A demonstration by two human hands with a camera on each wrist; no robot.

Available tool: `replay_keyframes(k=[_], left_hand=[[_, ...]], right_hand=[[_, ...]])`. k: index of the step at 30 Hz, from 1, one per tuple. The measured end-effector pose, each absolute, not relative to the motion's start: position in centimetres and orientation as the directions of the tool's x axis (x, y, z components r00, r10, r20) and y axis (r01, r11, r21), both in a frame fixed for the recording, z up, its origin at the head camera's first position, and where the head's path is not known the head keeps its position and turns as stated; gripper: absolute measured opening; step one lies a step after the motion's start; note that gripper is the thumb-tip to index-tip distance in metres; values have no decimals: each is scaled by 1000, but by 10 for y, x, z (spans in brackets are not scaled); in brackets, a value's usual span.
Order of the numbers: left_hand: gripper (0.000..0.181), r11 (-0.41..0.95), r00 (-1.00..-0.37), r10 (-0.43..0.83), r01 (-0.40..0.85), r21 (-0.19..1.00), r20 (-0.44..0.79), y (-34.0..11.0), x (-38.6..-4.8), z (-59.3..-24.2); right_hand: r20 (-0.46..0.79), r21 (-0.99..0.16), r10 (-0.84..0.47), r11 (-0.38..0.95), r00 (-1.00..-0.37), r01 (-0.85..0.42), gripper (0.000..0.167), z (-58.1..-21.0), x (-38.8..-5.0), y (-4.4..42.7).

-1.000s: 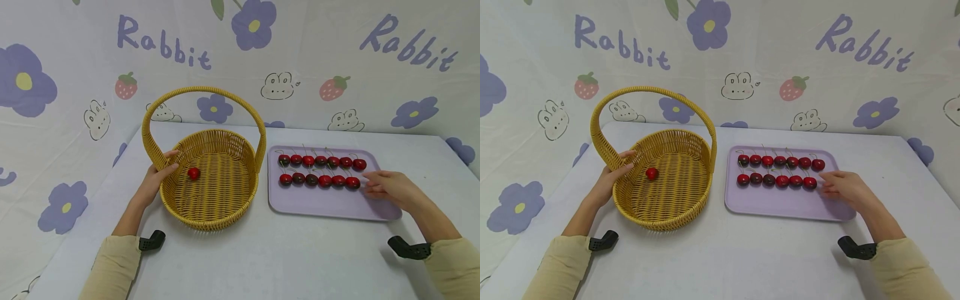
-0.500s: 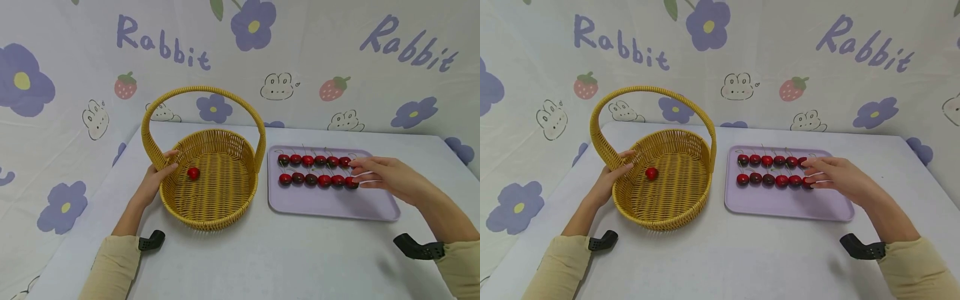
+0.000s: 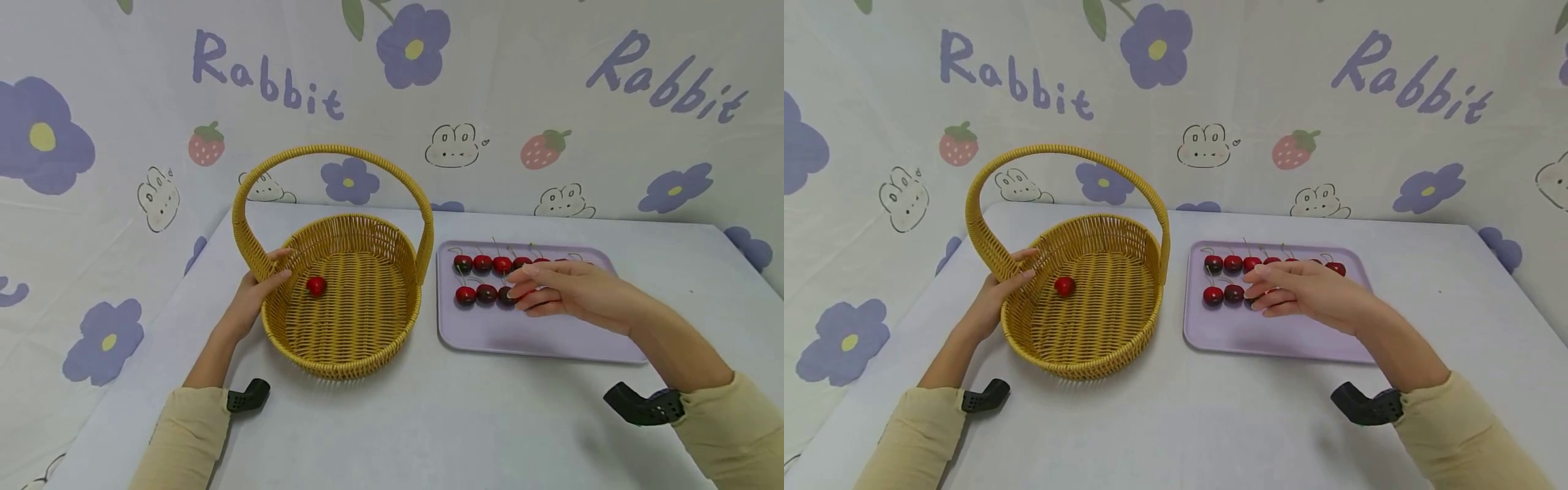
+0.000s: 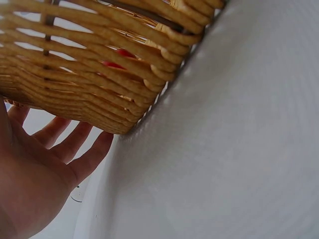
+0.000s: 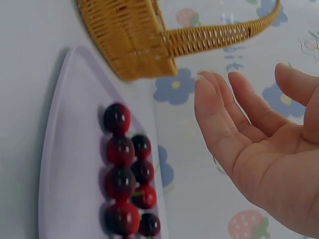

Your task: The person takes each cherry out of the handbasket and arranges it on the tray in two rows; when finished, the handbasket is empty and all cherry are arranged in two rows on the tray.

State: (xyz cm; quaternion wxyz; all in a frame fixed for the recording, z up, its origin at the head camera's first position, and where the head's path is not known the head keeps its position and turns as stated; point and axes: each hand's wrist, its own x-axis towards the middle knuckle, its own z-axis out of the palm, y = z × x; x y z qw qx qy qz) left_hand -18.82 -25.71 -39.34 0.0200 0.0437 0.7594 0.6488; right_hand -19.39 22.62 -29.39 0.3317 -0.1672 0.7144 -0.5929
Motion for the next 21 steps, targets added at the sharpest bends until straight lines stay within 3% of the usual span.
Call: replay_keyframes(k=[13,21], left_hand=[[52,148,-996,85,39,988,27,-257,-188,-395],[51,146,-996,85,47,988,35,-257,-189,-396]], right_hand=[[-288,-958,-725,211,-626,196,46,-289,-195,150],[-282,-958,-783,205,-554,198,42,-283,-197,100]])
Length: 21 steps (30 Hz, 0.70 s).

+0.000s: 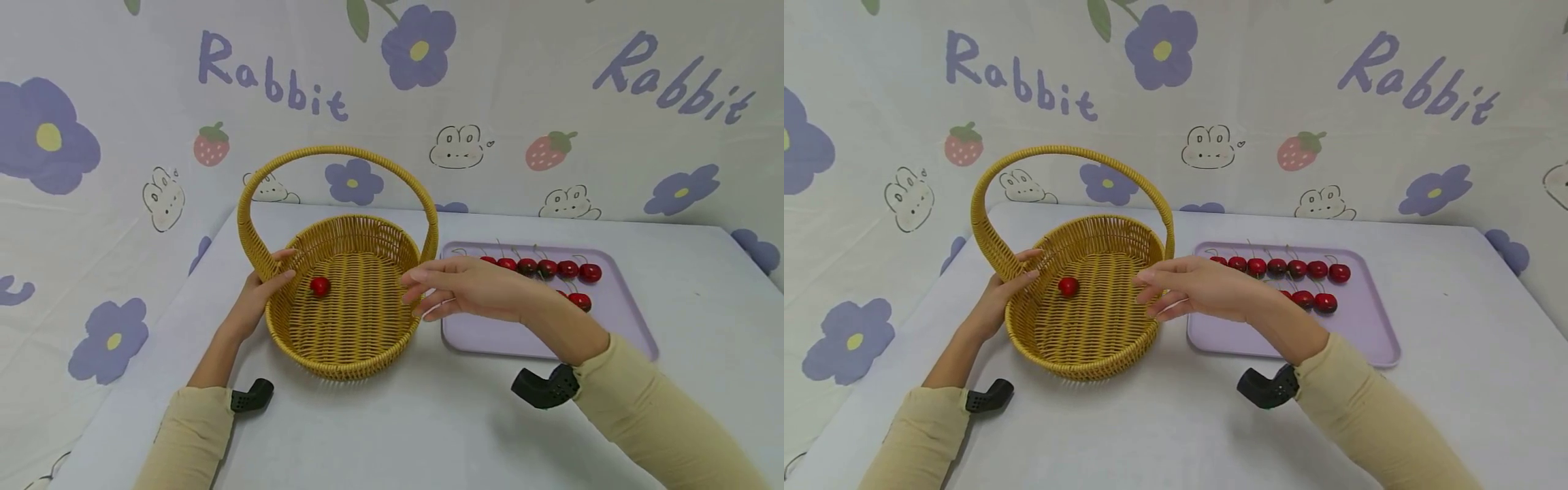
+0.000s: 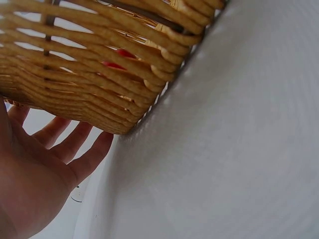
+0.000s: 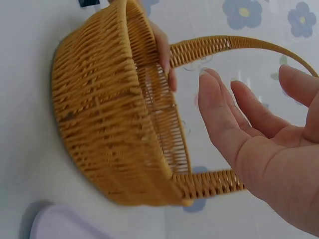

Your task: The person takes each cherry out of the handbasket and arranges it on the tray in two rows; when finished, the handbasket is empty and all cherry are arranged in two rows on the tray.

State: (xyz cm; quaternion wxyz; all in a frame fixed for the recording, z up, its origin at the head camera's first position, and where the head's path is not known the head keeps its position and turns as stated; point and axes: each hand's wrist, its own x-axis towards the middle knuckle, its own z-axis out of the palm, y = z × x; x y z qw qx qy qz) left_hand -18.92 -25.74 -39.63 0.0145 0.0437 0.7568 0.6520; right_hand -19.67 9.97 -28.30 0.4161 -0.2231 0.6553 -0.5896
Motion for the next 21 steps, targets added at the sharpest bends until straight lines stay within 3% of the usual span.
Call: replay_keyframes(k=[9,21], left_hand=[[50,145,-995,86,57,988,45,-258,-189,-397],[51,133,-995,88,54,990,43,-258,-189,-399]], right_hand=[[-316,-948,-768,230,-558,220,37,-283,-207,53],[-423,-906,-655,304,-626,294,44,-289,-229,4]])
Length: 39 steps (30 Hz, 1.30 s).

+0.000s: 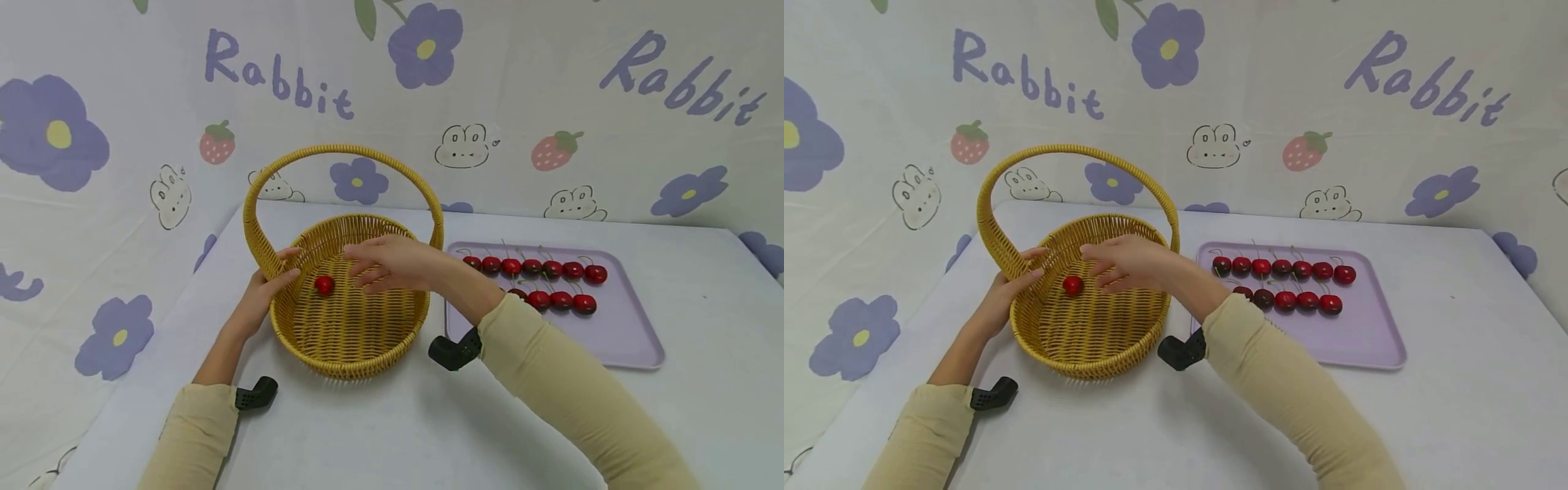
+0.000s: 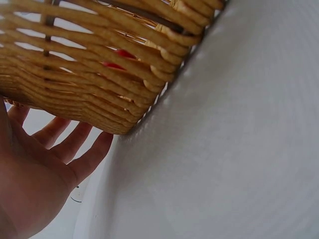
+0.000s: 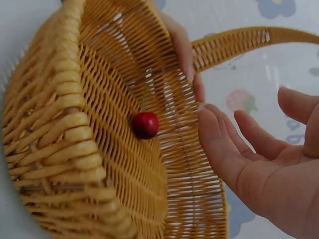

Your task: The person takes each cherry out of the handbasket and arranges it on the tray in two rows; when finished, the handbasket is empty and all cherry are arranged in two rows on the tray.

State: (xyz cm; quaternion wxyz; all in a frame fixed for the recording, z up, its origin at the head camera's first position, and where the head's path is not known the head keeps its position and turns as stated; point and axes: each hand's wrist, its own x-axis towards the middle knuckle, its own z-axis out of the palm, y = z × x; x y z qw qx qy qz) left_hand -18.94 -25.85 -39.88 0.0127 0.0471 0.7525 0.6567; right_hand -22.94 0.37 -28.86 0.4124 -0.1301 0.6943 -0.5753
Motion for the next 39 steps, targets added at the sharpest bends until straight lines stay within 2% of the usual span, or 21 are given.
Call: replay_keyframes(k=[12,26,39], left_hand=[[51,140,-995,92,60,988,48,-259,-189,-399],[52,145,-995,94,58,988,44,-261,-188,-399],[52,136,-994,99,56,989,43,-262,-188,-398]], right_hand=[[-492,-870,-545,344,-679,354,47,-305,-248,-24],[-531,-847,-506,325,-679,421,54,-328,-259,-44],[-600,-800,-455,341,-658,493,50,-337,-250,-67]])
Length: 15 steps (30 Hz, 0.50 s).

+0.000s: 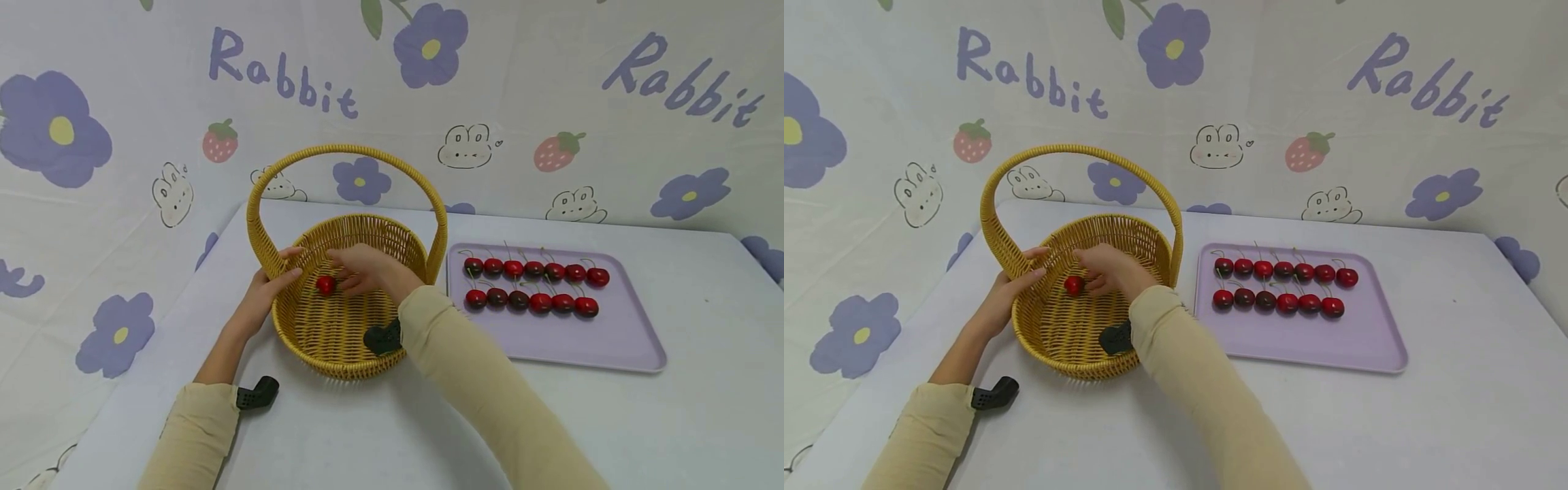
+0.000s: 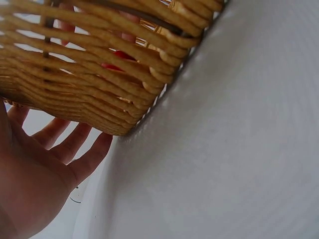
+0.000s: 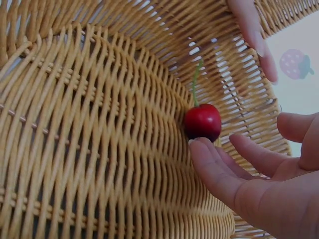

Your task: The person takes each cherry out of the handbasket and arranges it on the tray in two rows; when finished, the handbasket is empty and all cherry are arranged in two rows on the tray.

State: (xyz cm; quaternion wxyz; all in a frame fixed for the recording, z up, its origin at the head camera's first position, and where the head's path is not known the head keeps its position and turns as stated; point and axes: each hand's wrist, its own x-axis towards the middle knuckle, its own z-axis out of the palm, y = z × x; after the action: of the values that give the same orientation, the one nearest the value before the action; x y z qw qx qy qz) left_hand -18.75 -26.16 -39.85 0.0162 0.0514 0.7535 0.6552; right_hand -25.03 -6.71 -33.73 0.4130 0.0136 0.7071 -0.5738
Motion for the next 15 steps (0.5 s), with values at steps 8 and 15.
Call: replay_keyframes(k=[8,15], left_hand=[[51,132,-994,98,62,989,50,-261,-189,-399],[52,133,-994,96,64,989,51,-262,-188,-399]], right_hand=[[-596,-801,-476,305,-647,515,47,-340,-245,-77],[-616,-786,-449,288,-647,548,33,-343,-243,-84]])
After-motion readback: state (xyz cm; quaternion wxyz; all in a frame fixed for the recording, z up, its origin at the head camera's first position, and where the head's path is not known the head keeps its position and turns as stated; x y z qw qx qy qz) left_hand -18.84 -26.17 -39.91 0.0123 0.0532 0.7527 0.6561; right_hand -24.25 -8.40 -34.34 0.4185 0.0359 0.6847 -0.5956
